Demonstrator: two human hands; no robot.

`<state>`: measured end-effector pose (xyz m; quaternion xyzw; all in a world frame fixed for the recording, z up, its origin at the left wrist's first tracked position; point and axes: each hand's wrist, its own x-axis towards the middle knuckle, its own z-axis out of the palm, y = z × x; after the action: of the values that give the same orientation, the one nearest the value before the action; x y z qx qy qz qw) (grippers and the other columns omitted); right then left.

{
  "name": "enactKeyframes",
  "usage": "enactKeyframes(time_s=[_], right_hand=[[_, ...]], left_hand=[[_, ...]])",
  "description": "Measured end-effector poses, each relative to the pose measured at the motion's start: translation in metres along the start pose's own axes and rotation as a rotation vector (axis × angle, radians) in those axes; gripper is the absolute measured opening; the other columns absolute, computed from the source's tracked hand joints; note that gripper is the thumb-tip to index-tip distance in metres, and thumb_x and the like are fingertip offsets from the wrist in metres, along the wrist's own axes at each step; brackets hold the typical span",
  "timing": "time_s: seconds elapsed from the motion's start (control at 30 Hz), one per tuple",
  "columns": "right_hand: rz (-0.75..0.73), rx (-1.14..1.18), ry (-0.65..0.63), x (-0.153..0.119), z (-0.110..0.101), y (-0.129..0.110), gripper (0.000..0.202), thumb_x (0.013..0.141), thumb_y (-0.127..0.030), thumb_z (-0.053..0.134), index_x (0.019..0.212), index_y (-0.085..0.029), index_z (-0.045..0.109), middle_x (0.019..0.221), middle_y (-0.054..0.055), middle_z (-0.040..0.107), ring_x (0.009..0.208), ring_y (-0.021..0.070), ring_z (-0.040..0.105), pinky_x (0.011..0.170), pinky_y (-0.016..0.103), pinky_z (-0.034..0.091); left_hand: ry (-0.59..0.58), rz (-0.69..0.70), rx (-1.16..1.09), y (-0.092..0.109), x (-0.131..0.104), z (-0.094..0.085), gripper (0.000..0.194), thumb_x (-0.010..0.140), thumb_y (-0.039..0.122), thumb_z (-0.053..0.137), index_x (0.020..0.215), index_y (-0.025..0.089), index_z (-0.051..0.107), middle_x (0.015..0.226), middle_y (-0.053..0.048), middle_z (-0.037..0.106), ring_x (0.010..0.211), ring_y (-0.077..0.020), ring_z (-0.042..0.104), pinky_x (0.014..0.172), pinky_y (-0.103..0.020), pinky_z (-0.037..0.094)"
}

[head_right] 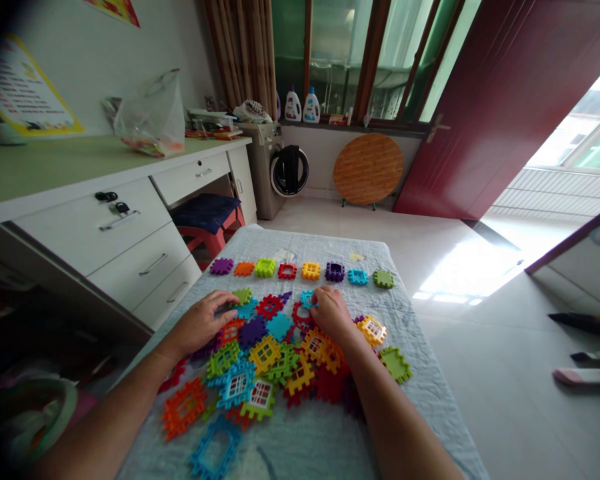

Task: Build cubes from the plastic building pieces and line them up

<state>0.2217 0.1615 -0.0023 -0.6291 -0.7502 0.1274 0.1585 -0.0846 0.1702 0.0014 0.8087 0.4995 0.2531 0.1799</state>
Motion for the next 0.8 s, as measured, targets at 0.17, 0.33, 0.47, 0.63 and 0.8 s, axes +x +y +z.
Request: enactKeyframes(time_s=[0.17,0.33,0.47,0.63,0.8], right_hand=[[-0.027,0.019,0.061,-0.001,0.003,-0.002,0.013,0.071,-0.013,0.052,0.082,-0.018,0.055,0.079,0.002,0.059,0.077,0.0158,0.050,0.074,0.027,0.035],[-0.036,0.079,0.086,-0.003,0.002,-0.006,0.031,0.076,-0.023,0.056,0.106,-0.017,0.055,0.095,0.007,0.062,0.088,0.0193,0.054,0.081,0.032,0.038],[-0.051,0.005,0.057,-0.003,0.003,-0.014,0.053,0.076,-0.046,0.063,0.118,-0.016,0.053,0.105,0.012,0.060,0.097,0.0248,0.053,0.084,0.036,0.038],[-0.081,-0.072,0.047,-0.003,0.003,-0.023,0.038,0.075,-0.035,0.063,0.109,-0.018,0.058,0.100,0.009,0.061,0.091,0.0227,0.053,0.082,0.034,0.038],[-0.062,-0.058,0.136,-0.003,-0.021,-0.004,0.040,0.074,-0.026,0.060,0.113,-0.017,0.056,0.105,0.009,0.061,0.096,0.0223,0.053,0.086,0.034,0.037]], left_hand=[[0.000,0.008,0.006,0.000,0.000,0.000,0.021,0.082,0.031,0.053,0.097,0.022,0.063,0.106,-0.005,0.061,0.102,-0.0217,0.057,0.094,-0.037,0.044],[-0.011,0.011,0.011,0.000,0.000,0.001,0.021,0.082,0.031,0.052,0.098,0.022,0.063,0.107,-0.006,0.061,0.103,-0.0221,0.057,0.095,-0.038,0.044],[-0.017,0.014,0.008,-0.001,0.000,0.001,0.022,0.082,0.031,0.052,0.099,0.022,0.062,0.107,-0.006,0.060,0.103,-0.0221,0.056,0.095,-0.039,0.043],[-0.011,0.024,0.005,-0.002,0.000,0.002,0.022,0.082,0.031,0.052,0.099,0.022,0.062,0.108,-0.006,0.061,0.103,-0.0223,0.056,0.095,-0.039,0.043],[-0.023,0.019,0.015,-0.001,0.000,0.001,0.022,0.082,0.031,0.053,0.099,0.022,0.062,0.108,-0.006,0.060,0.103,-0.0223,0.056,0.095,-0.039,0.043]])
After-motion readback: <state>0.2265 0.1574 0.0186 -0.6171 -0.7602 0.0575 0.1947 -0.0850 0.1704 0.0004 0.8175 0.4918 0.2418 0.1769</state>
